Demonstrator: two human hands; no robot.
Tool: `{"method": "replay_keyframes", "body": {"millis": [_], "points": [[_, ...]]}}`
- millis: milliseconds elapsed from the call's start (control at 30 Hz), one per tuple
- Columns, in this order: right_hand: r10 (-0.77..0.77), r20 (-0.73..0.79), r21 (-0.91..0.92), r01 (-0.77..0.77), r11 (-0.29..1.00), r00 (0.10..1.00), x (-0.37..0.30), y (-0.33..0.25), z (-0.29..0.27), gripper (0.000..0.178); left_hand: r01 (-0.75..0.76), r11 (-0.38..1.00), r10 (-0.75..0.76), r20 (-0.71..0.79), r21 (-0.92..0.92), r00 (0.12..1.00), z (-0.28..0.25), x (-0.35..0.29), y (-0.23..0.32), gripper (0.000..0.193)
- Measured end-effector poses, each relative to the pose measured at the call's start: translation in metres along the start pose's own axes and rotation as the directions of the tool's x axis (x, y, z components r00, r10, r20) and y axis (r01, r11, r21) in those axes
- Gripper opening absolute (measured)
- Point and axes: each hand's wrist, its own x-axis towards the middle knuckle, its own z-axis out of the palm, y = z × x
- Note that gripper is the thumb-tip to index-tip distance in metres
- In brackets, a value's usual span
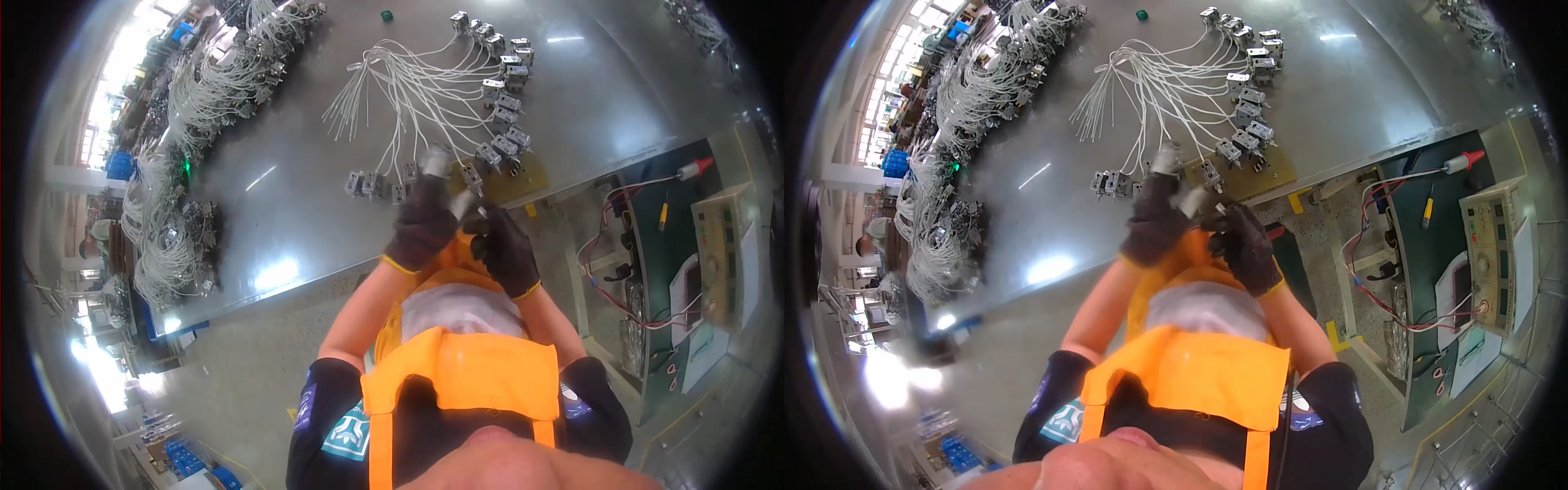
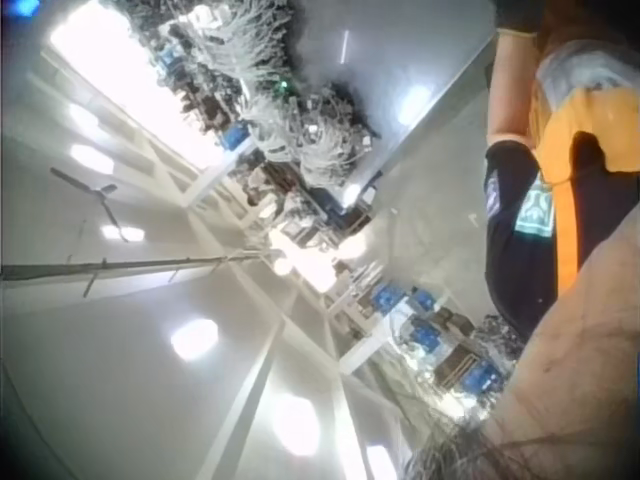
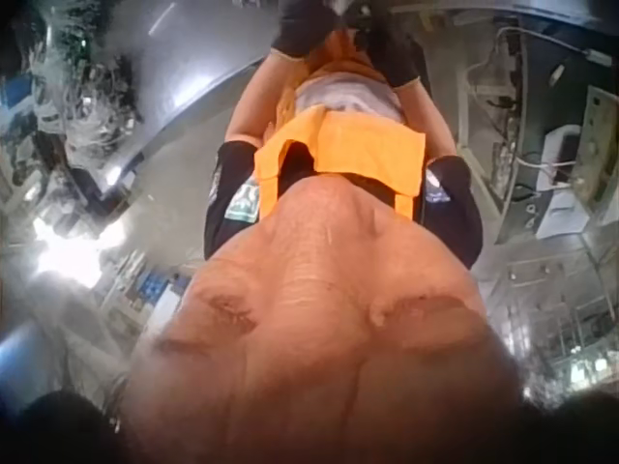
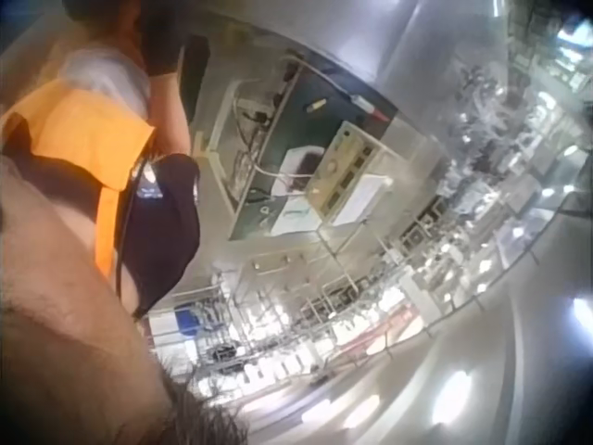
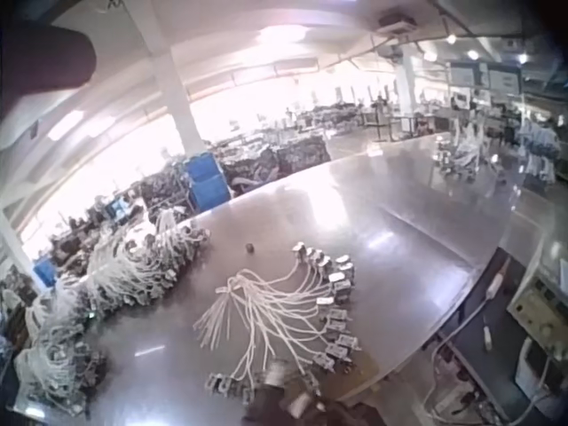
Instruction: Manually assembling and organizing wire harnesses into connectors at a factory workbench.
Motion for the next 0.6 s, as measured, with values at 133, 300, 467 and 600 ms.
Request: {"method": "replay_keyframes", "body": {"millis": [133,300,467,600], "points": [[0.004,0.177,-0.425,0.073,0.902,0.984,0.005,-0.007,0.009,0.028,-0.1,0.883,0.067,0.089,0.458,0.994,-0.025,0.02,-0.018,0.078],[0.096,0.22,-0.609,0.059,0.791,0.971,0.036,0.01,0.012,0.027,0.168,0.946,-0.284,0.458,0.278,0.842,-0.028,0.055,-0.044,0.064],[-0.243,0.677,-0.715,0.7,0.01,0.695,0.044,0.061,0.063,0.029,0.128,0.89,-0.37,0.53,0.438,0.763,-0.009,0.056,-0.047,0.06],[0.221,0.43,-0.825,0.281,0.49,0.875,0.04,0.027,0.042,0.033,0.459,0.874,-0.383,0.355,-0.159,0.853,-0.007,0.027,-0.058,0.059]]}}
